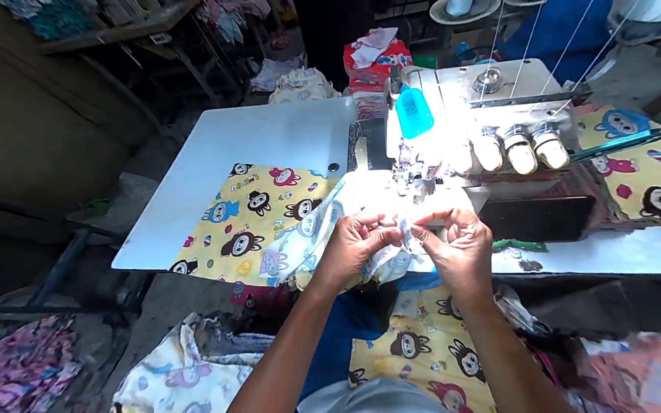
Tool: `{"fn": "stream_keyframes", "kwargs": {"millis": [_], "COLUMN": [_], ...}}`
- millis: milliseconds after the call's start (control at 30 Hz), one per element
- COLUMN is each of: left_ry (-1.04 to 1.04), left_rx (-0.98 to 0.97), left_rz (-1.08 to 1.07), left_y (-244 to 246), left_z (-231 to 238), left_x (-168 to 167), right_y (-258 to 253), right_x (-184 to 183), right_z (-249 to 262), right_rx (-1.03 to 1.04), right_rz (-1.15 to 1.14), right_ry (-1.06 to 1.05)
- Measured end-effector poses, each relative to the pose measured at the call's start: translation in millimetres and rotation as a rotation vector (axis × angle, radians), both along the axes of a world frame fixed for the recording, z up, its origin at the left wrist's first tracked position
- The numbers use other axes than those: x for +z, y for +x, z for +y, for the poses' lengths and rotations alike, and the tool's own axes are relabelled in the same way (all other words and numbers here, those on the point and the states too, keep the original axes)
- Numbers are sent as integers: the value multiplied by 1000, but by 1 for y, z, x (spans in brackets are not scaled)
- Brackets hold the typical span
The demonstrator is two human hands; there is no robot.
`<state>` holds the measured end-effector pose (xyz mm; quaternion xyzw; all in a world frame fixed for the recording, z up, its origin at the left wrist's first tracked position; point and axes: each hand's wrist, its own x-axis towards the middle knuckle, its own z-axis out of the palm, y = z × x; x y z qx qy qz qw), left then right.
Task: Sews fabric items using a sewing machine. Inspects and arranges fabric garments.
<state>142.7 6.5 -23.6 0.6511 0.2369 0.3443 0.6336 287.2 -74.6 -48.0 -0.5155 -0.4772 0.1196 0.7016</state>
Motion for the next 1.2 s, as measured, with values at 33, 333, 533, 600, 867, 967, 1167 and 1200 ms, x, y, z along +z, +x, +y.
{"fn": "stream_keyframes", "kwargs": {"millis": [33, 333, 533, 600, 867, 967, 1167, 1200], "left_ry": [42, -387, -248, -126, -77, -123, 133, 264], "left_rx": [-10, -378, -484, -496, -491, -486, -488, -457], "left_rz": [12, -96, 127, 98, 96, 92, 319, 387], "left_y": [-1, -15, -18, -20, -17, -18, -15, -15], "left_z": [1, 8, 29, 38, 47, 50, 65, 67], "left_x": [1, 0, 12, 14, 25, 34, 48, 48], "right_y": [0, 29, 53, 58, 69, 73, 75, 75], "right_x": [1, 12, 9, 3, -4, -2, 6, 7], "right_z": [-1, -9, -14, -14, -11, -10, -7, -6], "right_rx": [15, 655, 743, 780, 798, 719, 616, 595], "right_rz": [21, 344, 202, 172, 182, 178, 81, 64], "right_ry": [-10, -7, -22, 1, 0, -79, -229, -258]}}
